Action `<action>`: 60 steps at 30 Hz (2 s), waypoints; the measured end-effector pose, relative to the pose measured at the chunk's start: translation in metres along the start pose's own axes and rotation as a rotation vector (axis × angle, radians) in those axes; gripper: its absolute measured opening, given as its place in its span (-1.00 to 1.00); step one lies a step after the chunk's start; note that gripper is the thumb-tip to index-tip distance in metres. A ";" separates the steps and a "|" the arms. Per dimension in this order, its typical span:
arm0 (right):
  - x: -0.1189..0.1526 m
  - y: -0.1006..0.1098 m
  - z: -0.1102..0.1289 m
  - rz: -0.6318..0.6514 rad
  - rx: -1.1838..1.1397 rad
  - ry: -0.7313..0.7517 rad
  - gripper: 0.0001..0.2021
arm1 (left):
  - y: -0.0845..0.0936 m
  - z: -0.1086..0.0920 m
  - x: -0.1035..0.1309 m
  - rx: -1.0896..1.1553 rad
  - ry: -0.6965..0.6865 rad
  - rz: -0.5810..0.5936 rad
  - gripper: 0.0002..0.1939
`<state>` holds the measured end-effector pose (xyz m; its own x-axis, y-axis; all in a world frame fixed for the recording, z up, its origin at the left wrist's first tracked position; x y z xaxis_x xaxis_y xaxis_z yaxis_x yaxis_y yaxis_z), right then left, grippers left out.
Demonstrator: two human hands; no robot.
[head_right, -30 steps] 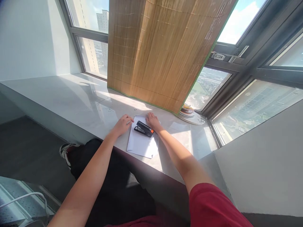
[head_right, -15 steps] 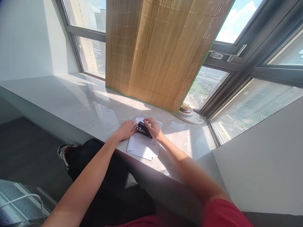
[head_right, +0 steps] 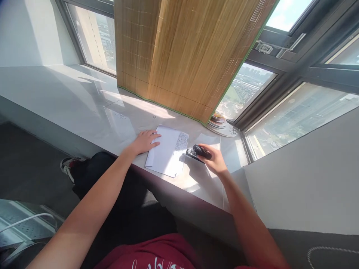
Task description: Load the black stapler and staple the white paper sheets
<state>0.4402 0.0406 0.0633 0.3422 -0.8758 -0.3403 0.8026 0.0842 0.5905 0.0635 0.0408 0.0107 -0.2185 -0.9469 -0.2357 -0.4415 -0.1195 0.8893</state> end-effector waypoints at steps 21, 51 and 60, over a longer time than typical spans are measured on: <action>0.045 -0.031 0.014 0.049 0.163 0.248 -0.52 | -0.015 -0.090 0.026 0.084 -0.335 0.312 -0.24; 0.045 -0.037 0.025 -0.087 0.308 0.397 -0.79 | -0.018 -0.138 0.032 0.014 -0.285 0.213 -0.45; 0.044 -0.044 0.028 -0.089 0.283 0.461 -0.71 | -0.021 -0.143 0.029 0.102 -0.224 0.162 -0.33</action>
<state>0.4065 -0.0145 0.0429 0.5083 -0.5694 -0.6461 0.6977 -0.1676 0.6965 0.1911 -0.0266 0.0416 -0.4754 -0.8602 -0.1844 -0.4677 0.0696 0.8811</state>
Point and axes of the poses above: each hand's wrist, its own x-axis away from the middle knuckle, its own y-axis out of the back of the hand, z = x × y, the point moved 4 cm from there along -x, towards the middle knuckle, and after that the axes turned 2 degrees about -y, right-handed, at the moved point
